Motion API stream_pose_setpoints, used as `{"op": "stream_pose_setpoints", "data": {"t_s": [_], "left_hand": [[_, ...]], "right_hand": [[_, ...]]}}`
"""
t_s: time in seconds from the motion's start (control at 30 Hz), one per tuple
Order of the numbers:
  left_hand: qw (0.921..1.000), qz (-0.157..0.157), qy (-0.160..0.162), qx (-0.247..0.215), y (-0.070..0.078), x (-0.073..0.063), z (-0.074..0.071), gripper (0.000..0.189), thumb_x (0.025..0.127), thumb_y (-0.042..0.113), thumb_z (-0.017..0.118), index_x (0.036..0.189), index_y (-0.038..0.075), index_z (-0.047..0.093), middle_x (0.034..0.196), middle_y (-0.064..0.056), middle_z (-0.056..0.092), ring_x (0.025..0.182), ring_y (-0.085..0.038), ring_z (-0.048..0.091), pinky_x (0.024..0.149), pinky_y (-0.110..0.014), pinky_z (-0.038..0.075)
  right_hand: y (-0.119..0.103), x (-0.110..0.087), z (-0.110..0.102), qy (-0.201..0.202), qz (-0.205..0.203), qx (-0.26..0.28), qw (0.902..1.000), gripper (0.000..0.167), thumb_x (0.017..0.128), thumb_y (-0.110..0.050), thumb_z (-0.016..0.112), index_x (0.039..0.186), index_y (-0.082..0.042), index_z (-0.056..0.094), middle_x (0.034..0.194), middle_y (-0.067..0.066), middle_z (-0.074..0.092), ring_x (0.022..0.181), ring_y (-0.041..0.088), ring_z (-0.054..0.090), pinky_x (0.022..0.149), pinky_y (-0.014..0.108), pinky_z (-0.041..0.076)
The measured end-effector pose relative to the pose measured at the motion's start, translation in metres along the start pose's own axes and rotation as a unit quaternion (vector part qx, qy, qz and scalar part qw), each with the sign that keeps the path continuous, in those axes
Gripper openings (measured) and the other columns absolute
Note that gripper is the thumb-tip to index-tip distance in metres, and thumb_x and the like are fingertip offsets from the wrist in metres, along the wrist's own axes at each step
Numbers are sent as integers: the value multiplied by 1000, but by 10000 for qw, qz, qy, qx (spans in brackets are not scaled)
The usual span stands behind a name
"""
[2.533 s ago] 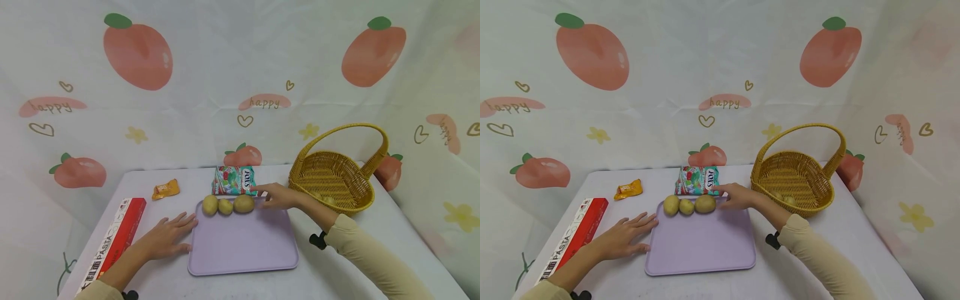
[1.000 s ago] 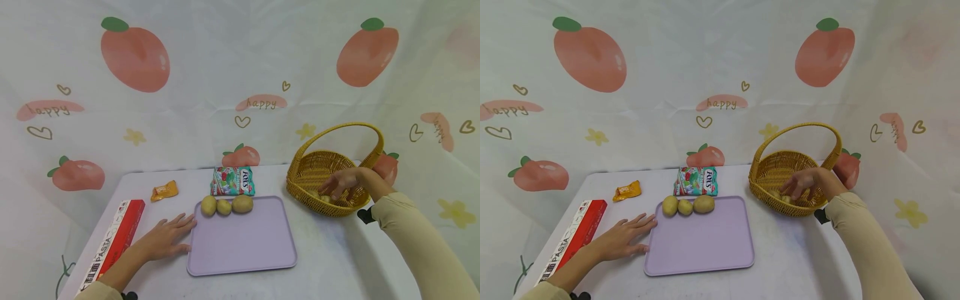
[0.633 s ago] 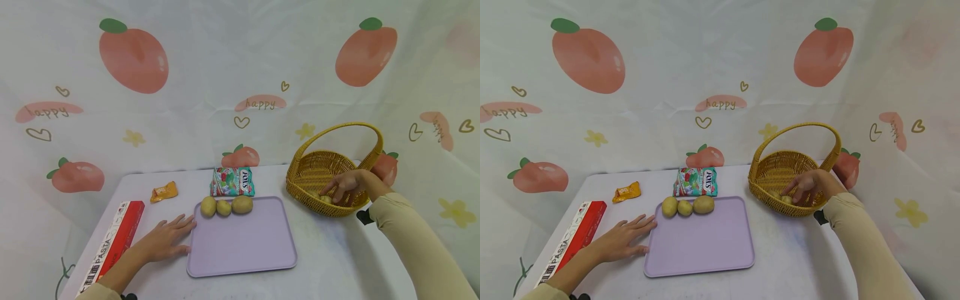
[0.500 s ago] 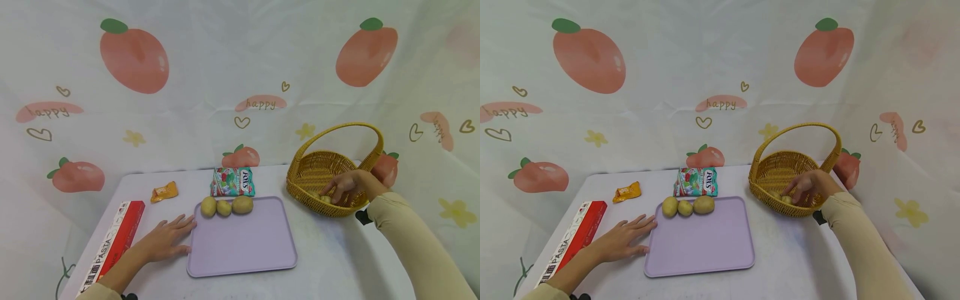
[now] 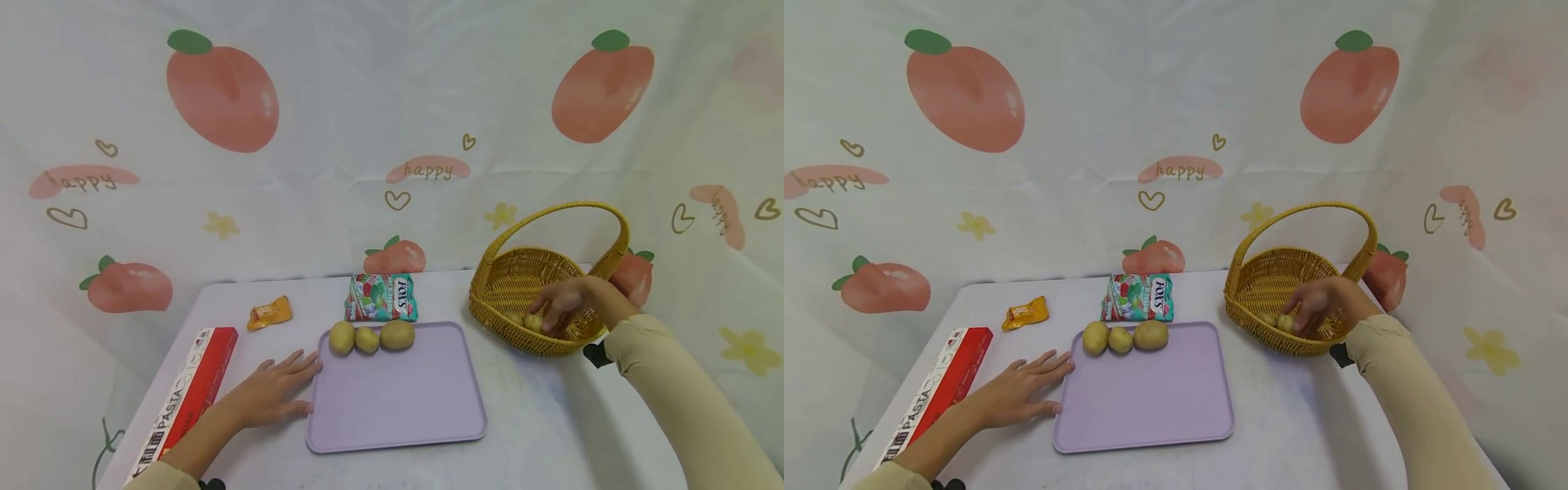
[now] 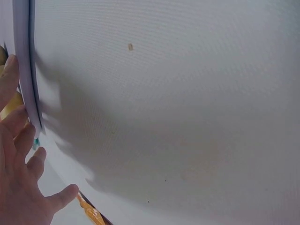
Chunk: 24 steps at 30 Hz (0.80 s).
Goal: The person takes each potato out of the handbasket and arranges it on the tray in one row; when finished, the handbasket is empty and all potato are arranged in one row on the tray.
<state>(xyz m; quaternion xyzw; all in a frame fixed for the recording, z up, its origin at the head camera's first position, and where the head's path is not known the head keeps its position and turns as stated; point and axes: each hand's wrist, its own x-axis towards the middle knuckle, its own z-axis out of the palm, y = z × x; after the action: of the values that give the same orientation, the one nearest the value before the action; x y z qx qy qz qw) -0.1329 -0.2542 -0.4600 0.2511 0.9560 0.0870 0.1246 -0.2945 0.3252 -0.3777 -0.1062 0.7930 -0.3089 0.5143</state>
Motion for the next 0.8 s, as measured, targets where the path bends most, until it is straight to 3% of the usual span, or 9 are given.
{"op": "stream_pose_setpoints", "data": {"t_s": [0.23, 0.47, 0.8], "left_hand": [[10000, 20, 26, 1, 1, 0, -1, 79, 87, 64, 61, 151, 19, 45, 158, -6, 39, 146, -38, 30, 104, -73, 30], [10000, 33, 21, -23, 2, -1, -2, 79, 88, 63, 62, 151, 19, 45, 157, -6, 39, 146, -38, 30, 104, -74, 30], [10000, 42, 13, -9, 2, -1, -2, 79, 88, 63, 62, 151, 19, 45, 158, -6, 39, 145, -38, 30, 103, -74, 30]], "right_hand": [[-10, -25, -9, 257, -616, -186, 9976, 69, 94, -11, 69, 146, 16, 32, 115, 14, 68, 103, 21, 68, 96, 39, 53], [-29, -46, -16, 400, -1247, -619, 9894, 63, 96, -11, 65, 145, 14, 36, 114, 15, 67, 104, 23, 65, 91, 30, 53], [-51, -44, 1, 756, -2035, -1254, 9681, 51, 94, -13, 69, 139, 2, 52, 109, 12, 68, 102, 27, 62, 89, 31, 52]]}}
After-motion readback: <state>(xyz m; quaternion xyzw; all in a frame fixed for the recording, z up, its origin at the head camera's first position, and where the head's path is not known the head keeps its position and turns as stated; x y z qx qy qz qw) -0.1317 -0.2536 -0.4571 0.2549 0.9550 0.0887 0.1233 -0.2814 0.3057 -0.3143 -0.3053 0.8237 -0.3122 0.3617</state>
